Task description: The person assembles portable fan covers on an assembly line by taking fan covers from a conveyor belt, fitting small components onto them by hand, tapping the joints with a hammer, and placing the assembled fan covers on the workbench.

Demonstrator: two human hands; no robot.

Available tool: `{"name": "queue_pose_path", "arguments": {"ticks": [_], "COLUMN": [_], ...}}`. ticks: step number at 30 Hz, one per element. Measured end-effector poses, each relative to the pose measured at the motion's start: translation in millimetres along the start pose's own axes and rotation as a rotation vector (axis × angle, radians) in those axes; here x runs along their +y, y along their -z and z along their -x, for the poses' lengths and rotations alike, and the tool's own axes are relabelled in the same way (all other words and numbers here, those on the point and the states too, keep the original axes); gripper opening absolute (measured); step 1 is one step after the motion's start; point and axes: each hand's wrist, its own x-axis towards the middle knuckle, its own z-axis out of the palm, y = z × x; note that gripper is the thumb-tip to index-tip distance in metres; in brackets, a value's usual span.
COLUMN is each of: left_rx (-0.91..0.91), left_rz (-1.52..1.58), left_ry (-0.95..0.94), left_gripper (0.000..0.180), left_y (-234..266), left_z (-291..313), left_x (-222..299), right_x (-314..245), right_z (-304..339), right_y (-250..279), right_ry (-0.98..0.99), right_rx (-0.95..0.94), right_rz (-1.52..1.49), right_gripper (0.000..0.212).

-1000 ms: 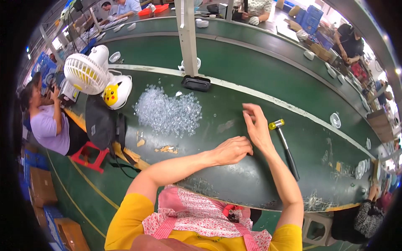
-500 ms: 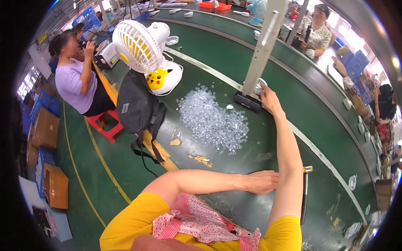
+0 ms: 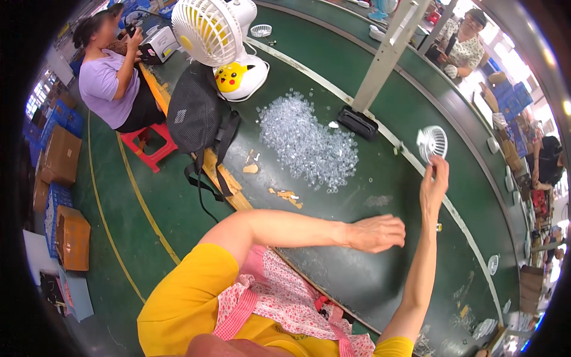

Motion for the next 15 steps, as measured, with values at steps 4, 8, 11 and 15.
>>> {"name": "queue_pose_path", "arguments": {"ticks": [4, 8, 11, 15], "left_rx": [0.184, 0.04, -0.215, -0.257], "left_rz": [-0.224, -0.305, -0.286, -0.238], "left_ry": [-0.109, -0.069, -0.076, -0.007], "left_gripper": [0.028, 0.032, 0.043, 0.033], "left_y": [16, 12, 7, 10], "left_z": [-12, -7, -5, -10], "left_x": [8, 4, -6, -6], "right_x": [-40, -56, -60, -55], "right_z": [67, 116, 138, 153], "right_y": [68, 94, 91, 68], "right_ry": [-0.041, -0.133, -0.182, -0.286], "right_rx": [-0.133, -0.412, -0.281, -0.066], "right_rz": [0.064, 0.025, 0.048, -0.024], "right_gripper": [0.019, 0.021, 0.027, 0.041]}}
